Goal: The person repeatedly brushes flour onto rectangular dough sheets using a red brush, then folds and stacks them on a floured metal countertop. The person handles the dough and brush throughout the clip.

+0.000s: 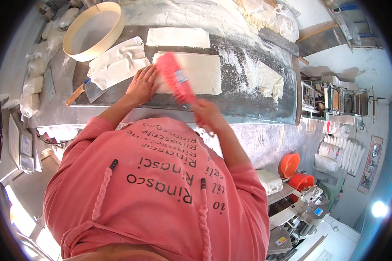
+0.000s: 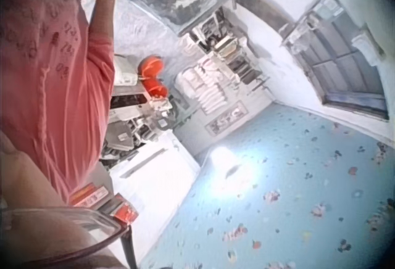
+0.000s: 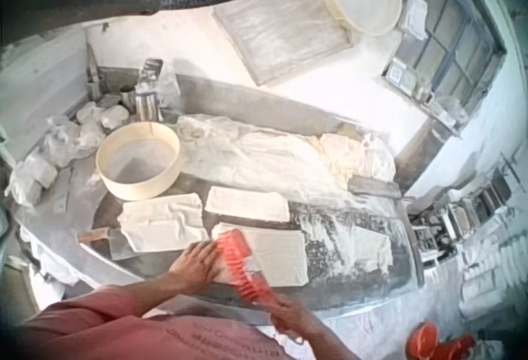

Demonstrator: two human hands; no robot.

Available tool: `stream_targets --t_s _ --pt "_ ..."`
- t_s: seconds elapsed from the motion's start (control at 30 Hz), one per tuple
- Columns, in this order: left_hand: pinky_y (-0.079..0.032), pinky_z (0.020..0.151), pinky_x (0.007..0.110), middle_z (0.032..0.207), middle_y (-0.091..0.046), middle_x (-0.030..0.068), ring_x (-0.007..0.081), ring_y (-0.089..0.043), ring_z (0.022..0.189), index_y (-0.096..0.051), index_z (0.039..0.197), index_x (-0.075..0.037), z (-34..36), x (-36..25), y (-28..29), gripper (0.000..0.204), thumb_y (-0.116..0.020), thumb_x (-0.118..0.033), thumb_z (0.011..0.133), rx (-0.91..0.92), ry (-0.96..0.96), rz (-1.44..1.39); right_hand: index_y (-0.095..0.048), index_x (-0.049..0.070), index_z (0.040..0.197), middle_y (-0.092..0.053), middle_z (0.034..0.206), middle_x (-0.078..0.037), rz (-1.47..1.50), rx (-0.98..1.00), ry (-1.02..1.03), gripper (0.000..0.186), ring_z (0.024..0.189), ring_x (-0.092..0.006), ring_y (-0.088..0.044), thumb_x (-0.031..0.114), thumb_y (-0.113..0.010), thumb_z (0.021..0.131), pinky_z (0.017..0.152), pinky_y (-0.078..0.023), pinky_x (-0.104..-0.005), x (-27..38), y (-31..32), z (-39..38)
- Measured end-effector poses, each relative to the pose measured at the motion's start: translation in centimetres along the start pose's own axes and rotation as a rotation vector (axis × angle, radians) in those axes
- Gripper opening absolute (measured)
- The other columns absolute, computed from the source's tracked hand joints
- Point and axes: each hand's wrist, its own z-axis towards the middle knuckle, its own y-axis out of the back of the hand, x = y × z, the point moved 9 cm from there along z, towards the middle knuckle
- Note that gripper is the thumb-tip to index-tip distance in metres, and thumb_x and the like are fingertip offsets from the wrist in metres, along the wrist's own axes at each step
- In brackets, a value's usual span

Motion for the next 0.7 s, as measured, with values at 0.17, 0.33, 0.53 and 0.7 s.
stream_targets --t_s 0.17,0.33,0.53,0.7 --pt "-0.022 0.113 0.043 0.151 -0.027 0.0114 0.0268 -0.027 0.138 -0.034 0.142 -0.004 -0.8 0.8 1.0 0.057 -0.045 -0.033 0.094 -0.071 -0.006 -0.054 -0.06 0.006 0.089 -0.055 0.064 -0.005 0.242 -0.188 -0.026 0.022 0.047 -0.0125 -0.052 0.028 -0.06 0.087 0.041 -0.043 -0.0276 -4.6 9.0 1.5" --pt "-0.02 0.113 0.045 0.151 -0.026 0.0112 0.0279 -0.025 0.139 -0.033 0.143 -0.005 1.5 -0.8 2.7 0.059 -0.046 -0.035 0.094 -0.117 0.09 -0.031 -0.057 0.003 0.097 -0.057 0.067 -0.011 -0.402 -0.765 0.136 0.026 0.053 -0.0241 -0.056 0.027 -0.06 0.087 0.05 -0.047 -0.0389 -5.3 22.1 -1.2" --pt "-0.015 0.115 0.045 0.153 -0.022 0.0138 0.0288 -0.018 0.142 -0.03 0.143 -0.002 6.4 -6.8 0.8 0.071 -0.052 -0.043 0.089 -0.031 0.022 -0.085 -0.047 0.002 0.124 -0.047 0.129 -0.021 -0.992 -1.164 0.329 0.052 0.121 -0.0381 -0.043 0.022 -0.067 0.08 0.097 -0.035 -0.0523 -1.3 20.7 -0.5" --pt "-0.023 0.112 0.044 0.145 -0.035 0.0141 0.0293 -0.029 0.137 -0.041 0.136 -0.003 5.4 -5.4 1.5 0.064 -0.056 -0.041 0.087 -0.113 0.141 -0.074 -0.05 0.003 0.123 -0.051 0.125 -0.016 -1.059 -0.79 0.877 0.047 0.121 -0.0342 -0.044 0.018 -0.063 0.08 0.098 -0.033 -0.053 5.0 10.7 2.9"
